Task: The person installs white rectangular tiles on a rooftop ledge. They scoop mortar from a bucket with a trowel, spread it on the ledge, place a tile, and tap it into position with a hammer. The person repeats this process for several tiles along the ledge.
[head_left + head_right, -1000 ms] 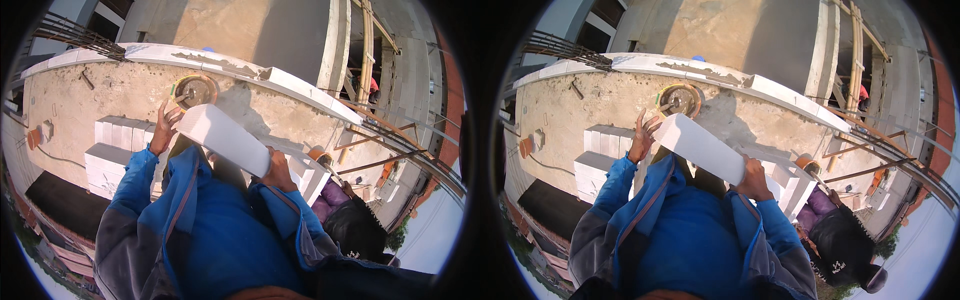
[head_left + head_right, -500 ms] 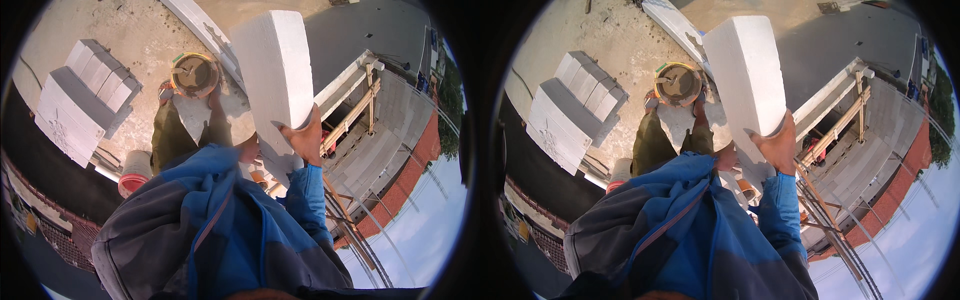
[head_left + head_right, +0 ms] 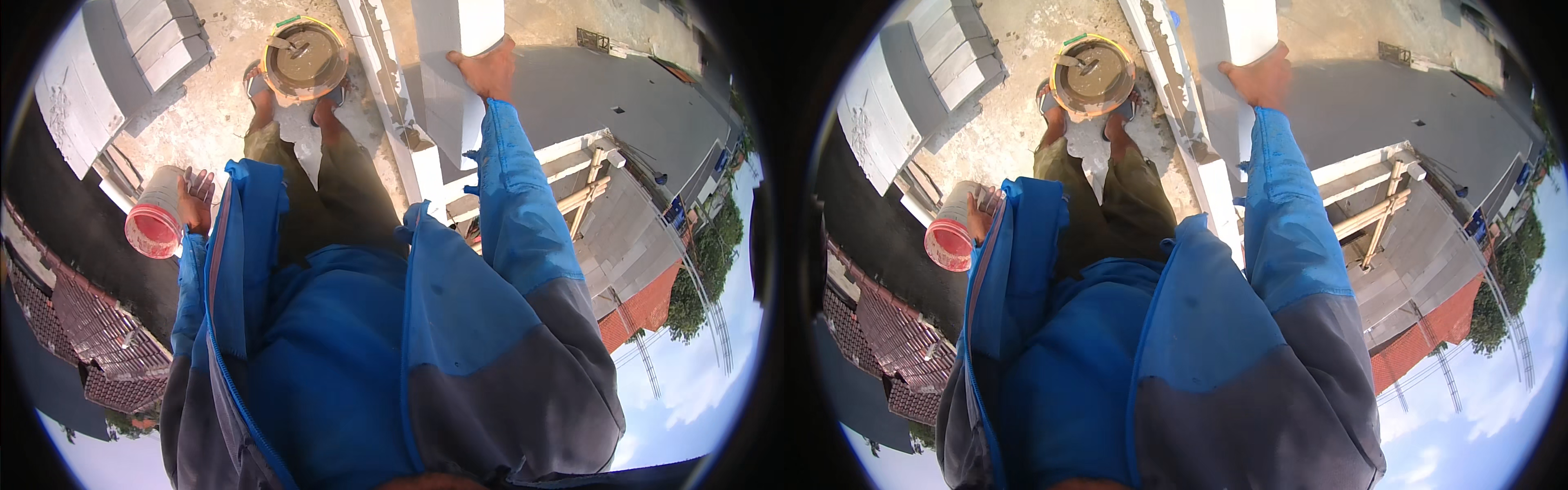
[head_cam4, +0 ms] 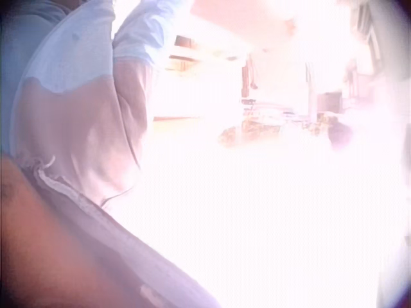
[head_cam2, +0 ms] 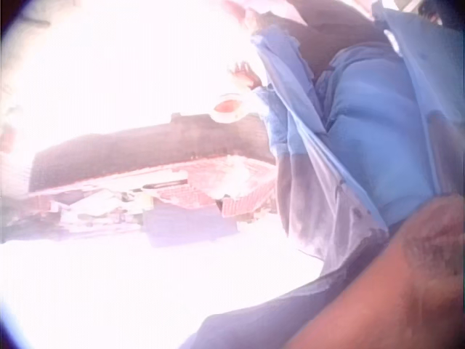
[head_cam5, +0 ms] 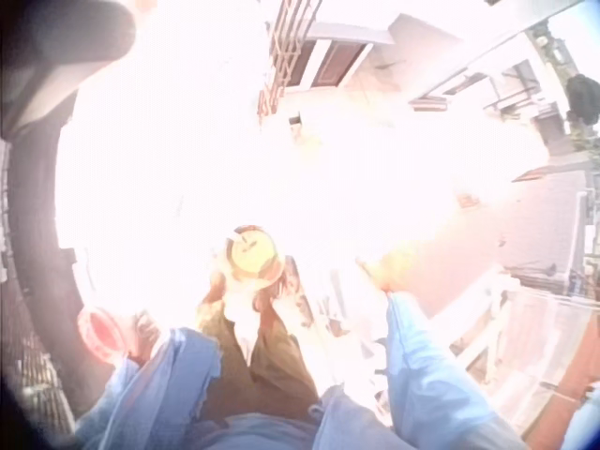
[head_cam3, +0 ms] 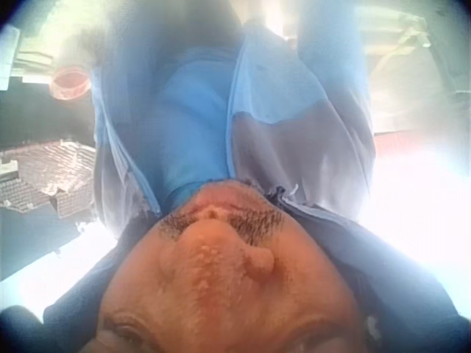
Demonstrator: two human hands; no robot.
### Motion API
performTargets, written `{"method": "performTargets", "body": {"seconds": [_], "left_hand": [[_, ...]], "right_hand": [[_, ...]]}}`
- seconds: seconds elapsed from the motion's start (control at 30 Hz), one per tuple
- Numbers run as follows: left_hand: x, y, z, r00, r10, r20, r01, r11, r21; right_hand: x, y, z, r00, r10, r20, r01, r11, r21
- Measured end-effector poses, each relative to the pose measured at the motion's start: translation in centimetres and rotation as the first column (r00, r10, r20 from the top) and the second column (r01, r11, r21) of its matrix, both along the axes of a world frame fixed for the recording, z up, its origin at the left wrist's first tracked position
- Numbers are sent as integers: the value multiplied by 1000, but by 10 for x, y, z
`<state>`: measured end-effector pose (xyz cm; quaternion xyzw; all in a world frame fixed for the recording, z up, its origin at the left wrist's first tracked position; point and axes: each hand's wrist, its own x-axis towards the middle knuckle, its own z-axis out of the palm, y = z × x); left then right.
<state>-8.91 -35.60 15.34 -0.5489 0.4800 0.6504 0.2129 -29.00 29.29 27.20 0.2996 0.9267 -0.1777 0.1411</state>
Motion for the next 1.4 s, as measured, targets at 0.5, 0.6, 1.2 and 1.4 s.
{"method": "performTargets", "body": {"seconds": [0.5, 0.6, 1.2, 1.4], "left_hand": [[165, 93, -144, 740, -609, 286, 668, 715, -206], [89, 130, -229, 597, -791, 130, 744, 486, -459], [-96, 180, -469, 312, -937, 157, 313, -55, -948], [-76, 165, -477, 343, -923, 175, 229, -98, -969]], "right_hand": [[24, -48, -143, 991, 15, 136, -5, 997, -74], [25, -57, -154, 974, 4, 224, 13, 997, -77], [59, -62, -218, 950, -49, 310, 50, 999, 5], [58, -63, -232, 952, -3, 307, 19, 999, -50]]}}
